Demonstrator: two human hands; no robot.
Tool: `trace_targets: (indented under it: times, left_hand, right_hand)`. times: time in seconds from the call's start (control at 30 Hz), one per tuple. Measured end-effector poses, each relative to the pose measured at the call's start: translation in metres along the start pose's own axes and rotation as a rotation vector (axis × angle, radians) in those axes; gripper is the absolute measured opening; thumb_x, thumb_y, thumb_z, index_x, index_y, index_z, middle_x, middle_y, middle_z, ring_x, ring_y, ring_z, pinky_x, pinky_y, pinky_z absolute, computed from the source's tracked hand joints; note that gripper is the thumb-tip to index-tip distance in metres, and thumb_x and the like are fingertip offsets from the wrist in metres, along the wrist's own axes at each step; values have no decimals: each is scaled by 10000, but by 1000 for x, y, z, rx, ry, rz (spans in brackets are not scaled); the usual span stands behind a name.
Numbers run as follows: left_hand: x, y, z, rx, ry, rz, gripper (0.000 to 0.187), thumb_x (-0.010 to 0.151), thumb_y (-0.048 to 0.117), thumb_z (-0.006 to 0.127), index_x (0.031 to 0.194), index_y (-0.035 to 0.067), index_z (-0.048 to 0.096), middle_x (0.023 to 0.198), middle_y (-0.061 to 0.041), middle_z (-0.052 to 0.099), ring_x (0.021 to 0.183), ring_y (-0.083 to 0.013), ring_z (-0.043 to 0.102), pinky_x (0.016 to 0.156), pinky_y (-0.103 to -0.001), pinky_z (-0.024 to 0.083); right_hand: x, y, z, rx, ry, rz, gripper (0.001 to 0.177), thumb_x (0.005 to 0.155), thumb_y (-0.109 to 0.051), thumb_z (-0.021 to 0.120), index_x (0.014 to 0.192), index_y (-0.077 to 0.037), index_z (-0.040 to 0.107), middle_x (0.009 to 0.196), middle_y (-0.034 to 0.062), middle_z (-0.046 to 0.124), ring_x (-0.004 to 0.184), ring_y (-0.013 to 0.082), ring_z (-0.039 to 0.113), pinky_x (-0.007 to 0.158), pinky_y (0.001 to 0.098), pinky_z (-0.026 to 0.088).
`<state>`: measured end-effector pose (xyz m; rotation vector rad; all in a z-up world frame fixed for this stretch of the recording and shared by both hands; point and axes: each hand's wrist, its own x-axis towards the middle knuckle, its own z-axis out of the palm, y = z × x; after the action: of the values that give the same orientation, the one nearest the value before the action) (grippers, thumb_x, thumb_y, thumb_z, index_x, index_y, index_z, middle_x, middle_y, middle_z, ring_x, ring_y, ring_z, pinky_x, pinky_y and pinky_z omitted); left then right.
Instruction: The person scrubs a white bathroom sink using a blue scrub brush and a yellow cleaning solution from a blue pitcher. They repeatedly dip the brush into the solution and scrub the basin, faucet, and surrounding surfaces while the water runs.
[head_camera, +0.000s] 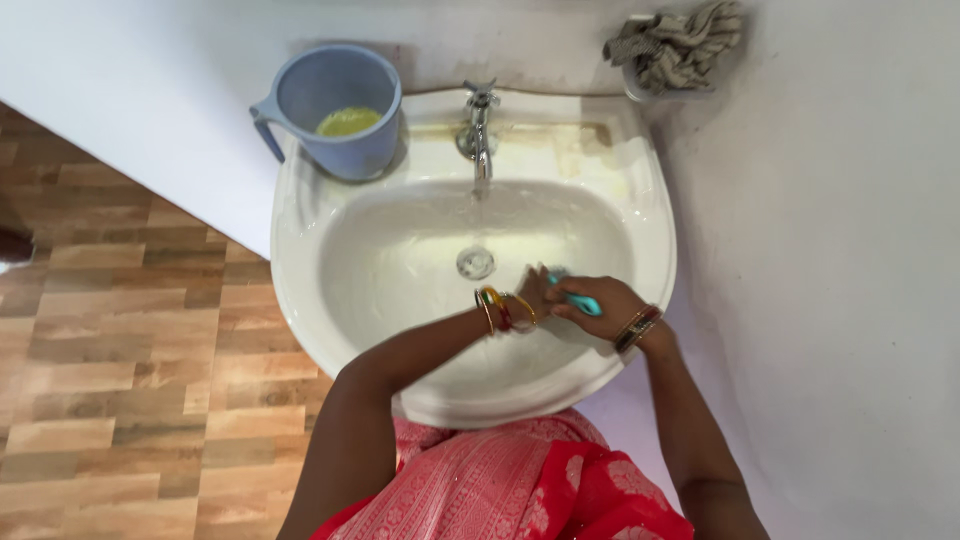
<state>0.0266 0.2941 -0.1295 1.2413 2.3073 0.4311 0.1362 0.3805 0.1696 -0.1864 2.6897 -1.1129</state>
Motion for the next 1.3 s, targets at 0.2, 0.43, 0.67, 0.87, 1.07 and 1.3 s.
trace_targets:
  times: [0.2,0.43,0.67,0.87,1.07,1.3]
  left_hand:
    - [17,78,10,-291,2,-151,1224,849,863,364,1606,-21,-17,1665,-323,-27,1553,-460,-30,1228,-540,98]
    - [-7,-23,-1,27,312,-135,1205,871,802,411,1645,-29,9,1685,-334,8,1564,-463,10,1226,-573,76]
    - [-20,95,-40,-223,-36,3,1292,848,853,432,1582,-109,-22,1634,-372,-31,1530,-502,-67,1213,-544,58]
    - [-40,22,-50,-43,-70,-61,1301,777,805,614,1597,-56,86,1671,-290,99,1598,-448,50,1266,-538,170]
    - [-62,-29,-45,-40,104,199,1069,869,712,589,1544,-61,287,1566,-367,270,1509,-481,200,1245,-545,196]
    - [-104,19,-68,-88,49,194,746,960,553,613,1348,-77,518,1455,-384,418,1367,-472,421,1133,-524,334]
  right_hand:
    - [-20,24,-39,144,280,300,214,974,-271,641,1007,-98,763,892,44,808,873,128,761,818,312,596]
    - [28,46,10,247,372,237,194,937,-242,699,1014,-76,762,926,45,785,867,143,707,814,332,566]
    - [-32,33,-50,41,451,1,245,837,-284,822,996,-111,751,842,25,762,804,109,732,737,267,581]
    - [20,99,24,460,252,36,162,981,-237,771,955,-78,751,870,49,740,798,142,664,728,294,547]
    - [15,34,5,89,95,-133,276,832,-312,828,997,-93,796,1009,72,795,935,173,755,834,315,579]
    - [-17,-6,-16,9,32,148,257,838,-342,814,1004,-146,823,972,63,818,882,193,766,819,323,579]
